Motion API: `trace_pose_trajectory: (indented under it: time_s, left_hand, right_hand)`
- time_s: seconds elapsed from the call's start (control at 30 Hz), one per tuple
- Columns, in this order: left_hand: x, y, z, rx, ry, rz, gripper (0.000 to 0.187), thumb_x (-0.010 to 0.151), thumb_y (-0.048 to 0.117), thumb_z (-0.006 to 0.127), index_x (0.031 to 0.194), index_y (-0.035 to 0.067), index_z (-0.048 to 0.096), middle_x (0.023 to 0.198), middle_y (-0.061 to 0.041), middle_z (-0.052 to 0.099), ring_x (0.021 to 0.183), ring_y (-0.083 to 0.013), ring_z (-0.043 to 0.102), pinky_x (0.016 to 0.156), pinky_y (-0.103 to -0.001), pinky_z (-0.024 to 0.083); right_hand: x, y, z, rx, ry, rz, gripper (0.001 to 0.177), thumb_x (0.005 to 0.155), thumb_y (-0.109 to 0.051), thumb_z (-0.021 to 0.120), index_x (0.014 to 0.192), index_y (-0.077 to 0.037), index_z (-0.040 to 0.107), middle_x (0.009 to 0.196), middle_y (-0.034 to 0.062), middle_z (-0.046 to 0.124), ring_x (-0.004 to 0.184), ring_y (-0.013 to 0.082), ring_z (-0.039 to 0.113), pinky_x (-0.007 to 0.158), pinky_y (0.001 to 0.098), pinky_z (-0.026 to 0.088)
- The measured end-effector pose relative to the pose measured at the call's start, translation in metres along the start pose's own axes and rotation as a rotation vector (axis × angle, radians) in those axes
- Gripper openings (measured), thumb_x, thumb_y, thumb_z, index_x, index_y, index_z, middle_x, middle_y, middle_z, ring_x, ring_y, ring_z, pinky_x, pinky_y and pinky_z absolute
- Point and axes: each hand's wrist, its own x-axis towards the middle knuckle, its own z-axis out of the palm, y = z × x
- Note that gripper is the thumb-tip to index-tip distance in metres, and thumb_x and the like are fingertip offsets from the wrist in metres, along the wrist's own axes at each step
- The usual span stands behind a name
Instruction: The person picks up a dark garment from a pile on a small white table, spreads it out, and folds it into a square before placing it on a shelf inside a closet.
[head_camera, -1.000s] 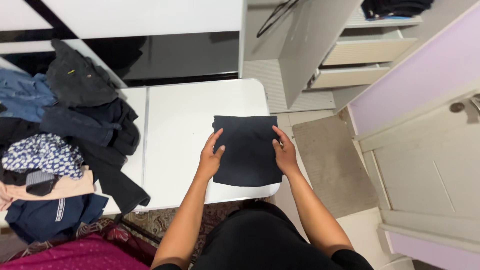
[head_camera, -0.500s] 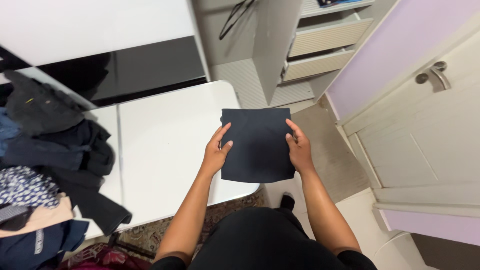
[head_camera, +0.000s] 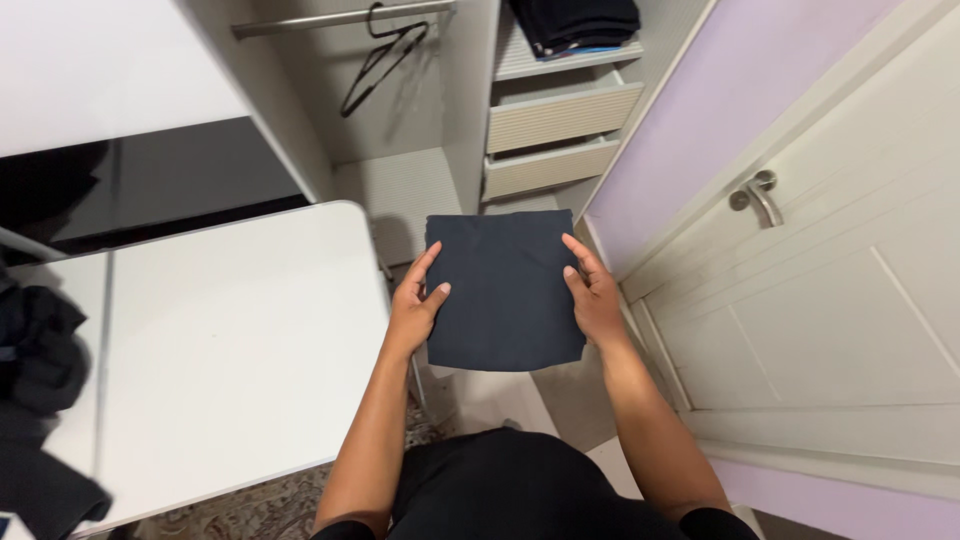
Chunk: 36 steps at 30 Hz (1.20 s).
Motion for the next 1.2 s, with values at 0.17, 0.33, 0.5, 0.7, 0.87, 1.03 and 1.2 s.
trace_pose_trajectory:
  time_s: [0.17, 0.33, 0.5, 0.7, 0.87, 1.03, 1.2]
  left_hand:
    - [0.019, 0.005, 0.058, 0.091, -0.001, -0.06, 0.068, 0.09, -0.005, 0.062, 0.153, 0.018, 0.046, 0.165, -0.009, 0.036, 0.143, -0.023, 0.049, 0.116, -0.035, 0.044]
    - [0.059, -0.005, 0.094, 0.085, -0.044, -0.021, 0.073, 0.088, -0.009, 0.062, 0.154, 0.018, 0.045, 0.167, -0.008, 0.035, 0.142, -0.0236, 0.049, 0.115, -0.035, 0.044]
    - [0.12, -0.018, 0.121, 0.032, -0.051, -0.042, 0.078, 0.085, -0.012, 0.059, 0.155, 0.019, 0.043, 0.168, -0.007, 0.034, 0.14, -0.0218, 0.052, 0.112, -0.033, 0.045]
    - [0.207, -0.026, 0.158, 0.042, -0.083, 0.029, 0.078, 0.085, -0.013, 0.061, 0.156, 0.016, 0.044, 0.17, -0.01, 0.031, 0.143, -0.0234, 0.048, 0.114, -0.034, 0.042]
    - [0.283, -0.024, 0.187, 0.014, -0.126, 0.086, 0.078, 0.085, -0.015, 0.06, 0.156, 0.013, 0.043, 0.169, -0.011, 0.03, 0.153, -0.0238, 0.034, 0.121, -0.035, 0.033]
    - [0.34, -0.023, 0.207, -0.03, -0.147, 0.098, 0.08, 0.083, -0.016, 0.056, 0.157, 0.011, 0.042, 0.169, -0.014, 0.033, 0.156, -0.0266, 0.031, 0.125, -0.036, 0.027]
    - [0.385, -0.026, 0.22, 0.075, -0.11, 0.156, 0.08, 0.085, -0.015, 0.058, 0.158, 0.011, 0.04, 0.17, -0.015, 0.028, 0.159, -0.0272, 0.023, 0.127, -0.037, 0.019]
  right_hand:
    - [0.023, 0.003, -0.054, -0.032, 0.006, 0.066, 0.056, 0.097, 0.001, 0.056, 0.152, -0.004, 0.047, 0.158, 0.0143, 0.047, 0.148, 0.0205, 0.04, 0.119, 0.0332, 0.032]
    - [0.059, 0.016, -0.09, 0.075, -0.061, 0.137, 0.077, 0.085, 0.008, 0.065, 0.155, -0.008, 0.039, 0.155, 0.0174, 0.048, 0.139, 0.0266, 0.049, 0.113, 0.0373, 0.041]
    - [0.109, 0.032, -0.129, 0.005, -0.054, -0.013, 0.074, 0.088, 0.012, 0.064, 0.156, -0.003, 0.039, 0.163, 0.0164, 0.04, 0.15, 0.0236, 0.038, 0.121, 0.0346, 0.03]
    - [0.188, 0.03, -0.174, -0.008, 0.011, -0.019, 0.069, 0.09, 0.012, 0.06, 0.156, -0.002, 0.042, 0.163, 0.0157, 0.04, 0.153, 0.0233, 0.034, 0.123, 0.0339, 0.025]
    - [0.255, 0.022, -0.211, -0.036, -0.002, -0.053, 0.066, 0.093, 0.01, 0.058, 0.156, -0.003, 0.041, 0.165, 0.015, 0.039, 0.156, 0.0233, 0.031, 0.125, 0.0352, 0.022]
    - [0.31, 0.023, -0.236, -0.032, 0.005, -0.047, 0.065, 0.093, 0.01, 0.057, 0.155, -0.002, 0.042, 0.165, 0.0138, 0.039, 0.157, 0.0228, 0.029, 0.126, 0.0357, 0.021]
    - [0.36, 0.035, -0.255, -0.042, -0.018, -0.03, 0.064, 0.094, 0.009, 0.057, 0.155, -0.003, 0.043, 0.164, 0.0122, 0.041, 0.156, 0.0243, 0.031, 0.125, 0.0365, 0.022]
